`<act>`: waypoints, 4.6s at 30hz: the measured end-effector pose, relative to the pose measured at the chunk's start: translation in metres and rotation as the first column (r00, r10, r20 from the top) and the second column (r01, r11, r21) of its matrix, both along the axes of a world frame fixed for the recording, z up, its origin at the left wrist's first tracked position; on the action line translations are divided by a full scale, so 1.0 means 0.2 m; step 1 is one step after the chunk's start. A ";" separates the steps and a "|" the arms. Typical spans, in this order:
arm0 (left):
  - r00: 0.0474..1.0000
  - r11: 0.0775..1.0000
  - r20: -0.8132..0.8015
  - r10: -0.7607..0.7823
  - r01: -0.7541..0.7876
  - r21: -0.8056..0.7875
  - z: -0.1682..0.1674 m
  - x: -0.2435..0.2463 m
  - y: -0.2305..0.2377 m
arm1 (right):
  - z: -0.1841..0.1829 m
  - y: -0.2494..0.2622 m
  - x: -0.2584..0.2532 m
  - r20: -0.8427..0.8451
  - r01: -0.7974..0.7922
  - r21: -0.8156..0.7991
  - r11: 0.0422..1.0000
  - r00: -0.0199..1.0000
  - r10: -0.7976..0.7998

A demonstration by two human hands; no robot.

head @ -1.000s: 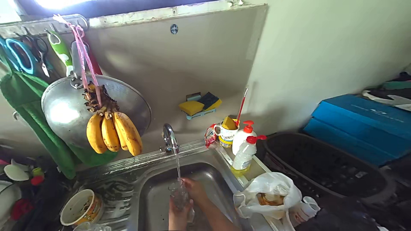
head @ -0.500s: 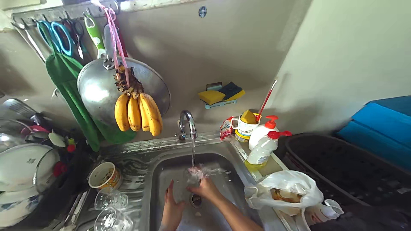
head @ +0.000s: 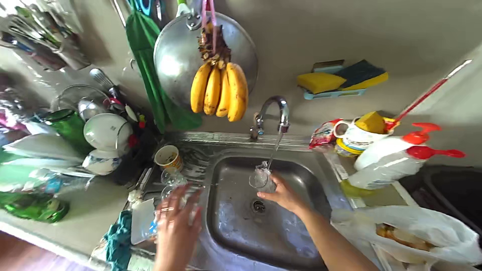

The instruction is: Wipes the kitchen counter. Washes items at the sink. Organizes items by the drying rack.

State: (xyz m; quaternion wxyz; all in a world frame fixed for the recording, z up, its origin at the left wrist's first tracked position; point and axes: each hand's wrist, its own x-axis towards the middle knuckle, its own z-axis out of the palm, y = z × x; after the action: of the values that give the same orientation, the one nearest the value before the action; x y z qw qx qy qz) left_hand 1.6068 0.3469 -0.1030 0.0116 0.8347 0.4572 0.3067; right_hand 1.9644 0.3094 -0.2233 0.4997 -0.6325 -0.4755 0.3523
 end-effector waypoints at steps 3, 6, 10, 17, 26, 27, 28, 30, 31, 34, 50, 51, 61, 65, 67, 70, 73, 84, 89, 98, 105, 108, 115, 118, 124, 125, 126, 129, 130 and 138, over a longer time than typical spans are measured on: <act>0.972 0.957 -0.069 0.225 -0.233 -0.173 0.00 -0.38 0.00 | 0.02 0.00 0.02 -0.041 -0.016 0.027 0.999 0.999 0.018; 0.972 0.888 0.023 0.234 -0.204 -0.411 -0.19 -0.50 -0.03 | 0.10 -0.03 0.06 0.055 -0.086 -0.045 0.995 0.995 0.088; 0.984 0.967 0.175 0.029 0.017 -0.253 -0.22 -0.42 -0.15 | 0.29 -0.02 0.14 0.264 -0.259 -0.238 0.936 0.910 0.319; 0.950 0.805 0.111 -0.293 0.308 -0.508 -0.35 0.47 -0.09 | 0.76 0.07 0.02 0.398 -0.396 -0.583 0.709 0.622 0.675; 0.764 -0.011 0.422 0.488 0.489 -0.872 -0.75 0.80 0.07 | 0.85 0.08 0.05 0.310 -0.181 -0.792 0.583 0.703 0.640; 0.706 -0.101 0.389 0.592 0.544 -0.833 -0.78 0.77 0.06 | 0.74 0.06 0.09 0.200 -0.222 -0.724 0.653 0.838 0.508; 0.664 -0.150 0.365 0.653 0.585 -0.797 -0.79 0.74 0.05 | 0.62 0.03 0.11 0.037 -0.262 -0.652 0.712 0.926 0.375; 0.615 -0.158 0.337 0.713 0.609 -0.777 -0.80 0.69 0.05 | 0.41 0.01 0.11 -0.262 -0.249 -0.495 0.832 0.956 0.131; 0.615 -0.145 0.337 0.713 0.599 -0.788 -0.81 0.66 0.06 | 0.32 0.01 0.08 -0.393 -0.202 -0.425 0.882 0.919 0.020; 0.628 -0.028 0.374 0.682 0.534 -0.845 -0.80 0.57 0.12 | 0.17 0.04 -0.02 -0.586 -0.036 -0.251 0.967 0.801 -0.123; 0.632 -0.217 0.422 0.650 0.687 -0.693 -0.79 0.86 0.08 | 0.42 -0.13 0.06 0.010 -0.048 -0.433 0.900 0.998 0.058; 0.627 -0.240 0.412 0.661 0.697 -0.676 -0.77 0.91 0.07 | 0.51 -0.15 0.07 0.198 -0.017 -0.475 0.880 0.972 0.125; 0.697 0.332 0.708 -0.109 0.697 -0.635 -0.66 1.18 0.13 | 0.76 -0.55 -0.07 0.732 0.278 -0.478 0.833 0.650 0.203; 0.767 0.553 0.547 -0.335 0.630 -0.546 -0.68 1.13 0.17 | 0.38 -0.83 -0.07 0.415 0.227 -0.436 0.871 0.910 -0.029; 0.778 0.604 0.537 -0.325 0.608 -0.515 -0.68 1.12 0.19 | 0.21 -0.93 -0.12 0.179 0.261 -0.406 0.876 0.962 -0.204; 0.748 0.585 0.638 -0.184 0.605 -0.541 -0.65 1.14 0.20 | 0.07 -1.02 -0.22 -0.046 0.373 -0.299 0.878 0.914 -0.404; 0.553 0.227 0.719 0.420 0.703 -0.674 -0.64 1.18 0.20 | 0.02 -1.06 -0.30 -0.194 0.448 -0.165 0.879 0.859 -0.475; 0.369 -0.104 0.515 0.774 0.876 -0.472 -0.66 1.30 0.19 | -0.04 -1.09 -0.28 -0.373 0.504 -0.067 0.861 0.788 -0.490; 0.596 -0.002 0.750 0.286 0.783 -0.622 -0.71 1.23 0.18 | -0.06 -1.09 -0.27 -0.372 0.492 -0.043 0.870 0.800 -0.471; 0.640 0.286 0.766 -0.059 0.746 -0.601 -0.77 1.16 0.23 | -0.04 -1.10 -0.26 -0.410 0.489 -0.037 0.871 0.788 -0.460; 0.516 -0.196 0.717 0.468 0.852 -0.485 -0.67 1.16 0.18 | -0.06 -1.10 -0.25 -0.408 0.482 -0.040 0.875 0.792 -0.455; 0.609 -0.243 0.632 0.479 0.784 -0.571 -0.63 1.19 0.18 | -0.02 -1.07 -0.26 -0.402 0.432 -0.072 0.899 0.812 -0.422; 0.710 -0.027 0.622 0.331 0.666 -0.746 -0.66 1.06 0.26 | -0.11 -0.61 -0.08 -0.058 0.450 -0.211 0.868 0.880 -0.471; 0.750 0.021 0.618 0.237 0.632 -0.775 -0.62 1.06 0.26 | -0.25 -0.48 0.02 0.043 0.421 -0.367 0.829 0.898 -0.438; 0.759 -0.103 0.607 0.235 0.640 -0.761 -0.63 1.06 0.26 | -0.35 -0.50 0.06 0.150 0.254 -0.460 0.851 0.967 -0.208; 0.756 -0.093 0.624 0.197 0.648 -0.756 -0.63 1.06 0.26 | -0.33 -0.52 0.06 0.127 0.239 -0.465 0.852 0.971 -0.204; 0.756 -0.065 0.638 0.146 0.651 -0.756 -0.63 1.06 0.26 | -0.31 -0.55 0.06 0.087 0.230 -0.469 0.853 0.973 -0.214; 0.806 0.159 0.592 -0.023 0.587 -0.793 -0.64 1.08 0.27 | -0.16 -0.66 0.01 0.001 0.274 -0.421 0.865 0.954 -0.301; 0.833 0.256 0.546 -0.090 0.549 -0.796 -0.63 1.08 0.27 | -0.08 -0.69 -0.03 0.050 0.311 -0.348 0.884 0.948 -0.314; 0.966 0.724 0.001 -0.259 0.195 -0.661 -0.44 1.14 0.16 | 0.31 0.11 -0.12 0.363 0.339 -0.288 0.896 0.904 -0.225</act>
State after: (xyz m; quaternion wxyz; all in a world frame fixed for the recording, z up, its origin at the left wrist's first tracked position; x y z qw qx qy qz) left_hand 1.8355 0.3795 -0.1918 0.3201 0.8400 0.4299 0.0848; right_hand 1.9396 0.3307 -0.1618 0.3438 -0.8216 -0.3829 0.2453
